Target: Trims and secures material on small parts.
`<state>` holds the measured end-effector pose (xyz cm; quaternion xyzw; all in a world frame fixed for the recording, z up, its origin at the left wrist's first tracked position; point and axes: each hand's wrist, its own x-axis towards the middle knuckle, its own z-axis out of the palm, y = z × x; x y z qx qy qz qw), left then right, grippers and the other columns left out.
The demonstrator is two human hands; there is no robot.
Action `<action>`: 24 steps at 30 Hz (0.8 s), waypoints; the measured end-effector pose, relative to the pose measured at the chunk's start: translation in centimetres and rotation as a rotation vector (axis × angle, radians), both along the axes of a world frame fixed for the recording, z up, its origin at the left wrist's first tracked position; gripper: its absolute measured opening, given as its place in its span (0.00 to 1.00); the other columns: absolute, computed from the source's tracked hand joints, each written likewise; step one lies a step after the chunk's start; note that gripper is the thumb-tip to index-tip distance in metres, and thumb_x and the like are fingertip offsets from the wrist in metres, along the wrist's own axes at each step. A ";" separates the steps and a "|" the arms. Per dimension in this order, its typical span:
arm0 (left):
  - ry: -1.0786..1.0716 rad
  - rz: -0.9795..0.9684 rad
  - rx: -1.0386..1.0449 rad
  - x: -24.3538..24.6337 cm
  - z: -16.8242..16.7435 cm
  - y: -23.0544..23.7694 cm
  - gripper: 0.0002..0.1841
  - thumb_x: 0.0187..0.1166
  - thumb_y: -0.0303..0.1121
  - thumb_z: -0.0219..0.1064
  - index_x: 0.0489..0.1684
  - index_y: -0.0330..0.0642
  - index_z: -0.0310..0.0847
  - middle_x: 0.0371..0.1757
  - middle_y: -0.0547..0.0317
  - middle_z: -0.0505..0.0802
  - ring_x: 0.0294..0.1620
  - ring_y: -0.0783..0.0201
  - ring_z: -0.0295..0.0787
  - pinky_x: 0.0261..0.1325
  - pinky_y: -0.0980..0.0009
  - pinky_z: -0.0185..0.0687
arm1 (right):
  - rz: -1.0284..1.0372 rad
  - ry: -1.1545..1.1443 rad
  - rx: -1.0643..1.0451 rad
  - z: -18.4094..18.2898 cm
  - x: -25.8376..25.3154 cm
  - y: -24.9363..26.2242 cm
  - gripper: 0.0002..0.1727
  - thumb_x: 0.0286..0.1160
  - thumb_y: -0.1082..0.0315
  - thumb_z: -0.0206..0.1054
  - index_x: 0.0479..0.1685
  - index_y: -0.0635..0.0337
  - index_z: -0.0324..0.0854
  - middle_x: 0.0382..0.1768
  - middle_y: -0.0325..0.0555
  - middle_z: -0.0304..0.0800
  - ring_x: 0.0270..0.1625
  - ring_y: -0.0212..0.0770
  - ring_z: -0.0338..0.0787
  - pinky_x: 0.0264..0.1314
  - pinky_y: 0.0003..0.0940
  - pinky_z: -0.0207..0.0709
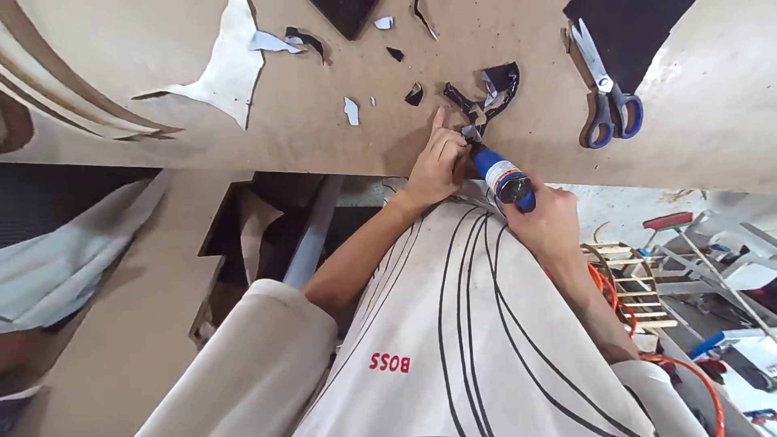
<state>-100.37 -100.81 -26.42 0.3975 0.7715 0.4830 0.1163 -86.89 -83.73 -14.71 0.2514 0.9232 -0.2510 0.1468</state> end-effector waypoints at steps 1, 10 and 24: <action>-0.005 -0.002 -0.004 0.0 0.1 0.0 0.02 0.73 0.20 0.70 0.35 0.31 0.82 0.48 0.43 0.92 0.64 0.47 0.88 0.88 0.39 0.62 | 0.007 0.005 0.008 -0.1 0.1 -0.1 0.22 0.70 0.50 0.70 0.56 0.55 0.89 0.27 0.49 0.93 0.29 0.50 0.92 0.29 0.53 0.81; -0.012 0.017 -0.092 -0.2 0.7 0.2 0.05 0.73 0.23 0.70 0.40 0.30 0.81 0.49 0.42 0.91 0.66 0.46 0.88 0.88 0.43 0.64 | 0.039 0.009 0.020 1.2 0.6 0.6 0.24 0.72 0.50 0.69 0.62 0.53 0.89 0.30 0.51 0.94 0.31 0.53 0.93 0.30 0.55 0.81; 0.195 0.201 -0.247 0.7 0.3 2.2 0.08 0.83 0.30 0.70 0.41 0.33 0.88 0.47 0.47 0.94 0.61 0.52 0.92 0.86 0.48 0.70 | 0.068 0.036 -0.033 2.0 3.5 3.7 0.23 0.72 0.50 0.69 0.59 0.55 0.90 0.32 0.51 0.95 0.32 0.52 0.93 0.31 0.54 0.82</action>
